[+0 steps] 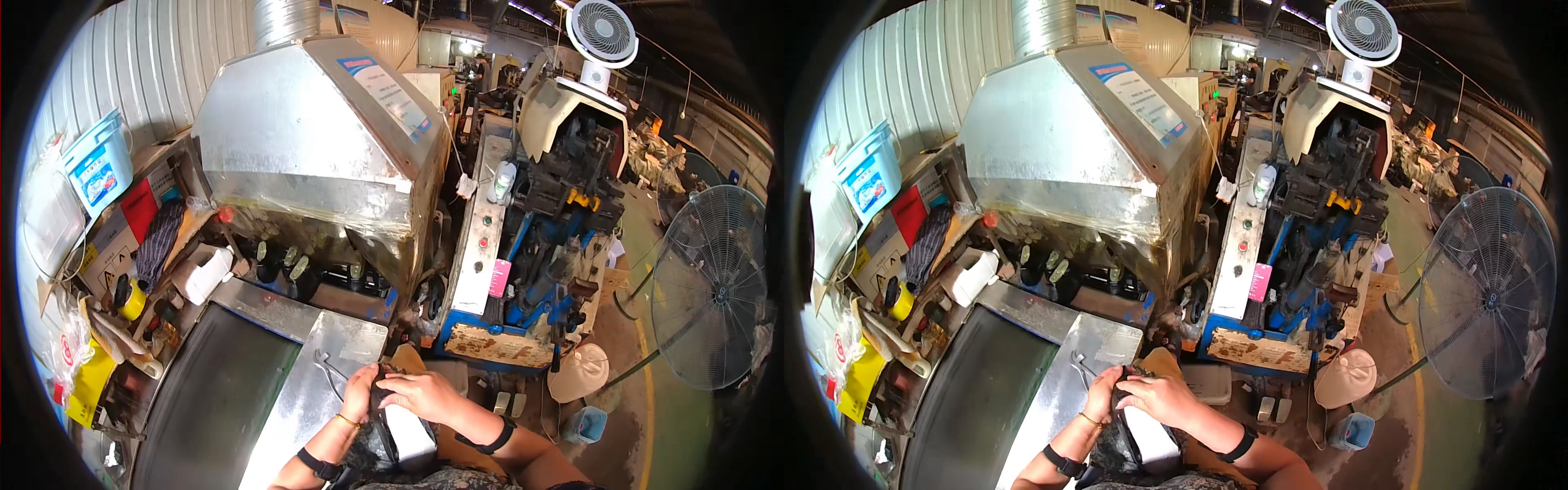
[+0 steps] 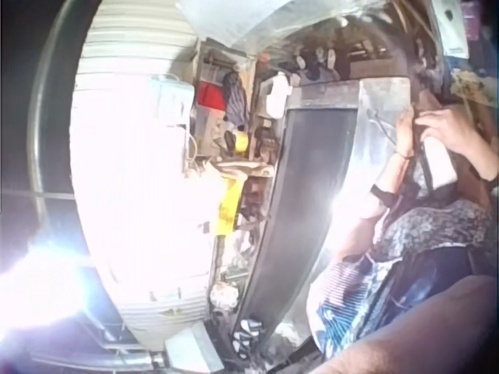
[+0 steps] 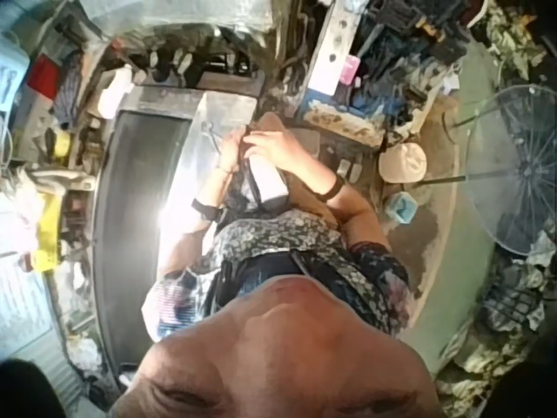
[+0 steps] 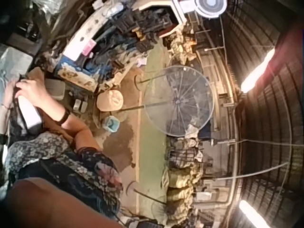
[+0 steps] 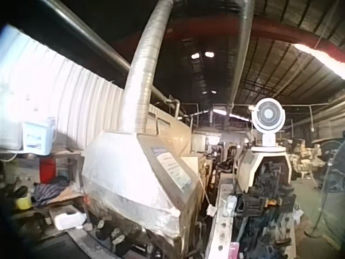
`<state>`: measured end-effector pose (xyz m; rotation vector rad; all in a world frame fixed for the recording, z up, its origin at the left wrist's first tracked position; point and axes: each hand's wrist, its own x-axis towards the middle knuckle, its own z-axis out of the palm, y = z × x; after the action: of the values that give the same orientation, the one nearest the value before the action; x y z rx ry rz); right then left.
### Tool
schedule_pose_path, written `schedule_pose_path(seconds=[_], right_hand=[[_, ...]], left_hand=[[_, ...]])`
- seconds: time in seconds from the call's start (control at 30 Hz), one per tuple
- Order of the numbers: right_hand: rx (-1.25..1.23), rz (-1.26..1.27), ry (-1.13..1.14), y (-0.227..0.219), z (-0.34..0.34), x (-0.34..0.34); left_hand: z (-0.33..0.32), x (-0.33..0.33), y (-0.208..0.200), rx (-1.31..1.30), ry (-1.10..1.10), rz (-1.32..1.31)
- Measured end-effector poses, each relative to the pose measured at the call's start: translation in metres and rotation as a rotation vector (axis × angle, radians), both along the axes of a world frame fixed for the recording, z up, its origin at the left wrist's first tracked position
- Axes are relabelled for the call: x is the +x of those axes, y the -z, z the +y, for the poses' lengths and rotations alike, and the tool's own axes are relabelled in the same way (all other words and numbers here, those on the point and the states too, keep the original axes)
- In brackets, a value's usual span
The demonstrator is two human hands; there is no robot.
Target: Manually fitting and aligning shoe uppers and soles before machine processing.
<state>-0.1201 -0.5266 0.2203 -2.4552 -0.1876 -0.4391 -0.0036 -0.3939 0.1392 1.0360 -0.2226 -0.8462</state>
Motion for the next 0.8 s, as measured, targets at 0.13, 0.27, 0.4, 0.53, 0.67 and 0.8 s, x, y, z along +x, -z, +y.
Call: schedule_pose_path(seconds=[0.13,0.27,0.4,0.53,0.67,0.8], right_hand=[[0.192,0.037,0.114,0.01,-0.002,-0.015],[0.451,0.19,0.264,0.106,0.021,-0.085],[0.846,0.263,0.38,0.108,0.006,-0.081],[0.89,0.372,0.255,0.05,-0.027,-0.053],[1.072,0.663,0.428,0.089,0.0,-0.044],[0.74,0.855,0.392,0.043,-0.003,-0.032]], left_hand=[[0.01,-0.031,-0.046,0.406,-0.318,-0.917],[0.032,-0.039,-0.069,0.394,0.026,-1.368],[0.002,-0.014,-0.05,0.35,-0.016,-1.151],[0.003,0.01,-0.057,0.098,0.089,-0.386],[0.014,-0.018,-0.024,0.223,0.103,-0.472],[0.02,-0.021,-0.025,0.207,0.098,-0.326]])
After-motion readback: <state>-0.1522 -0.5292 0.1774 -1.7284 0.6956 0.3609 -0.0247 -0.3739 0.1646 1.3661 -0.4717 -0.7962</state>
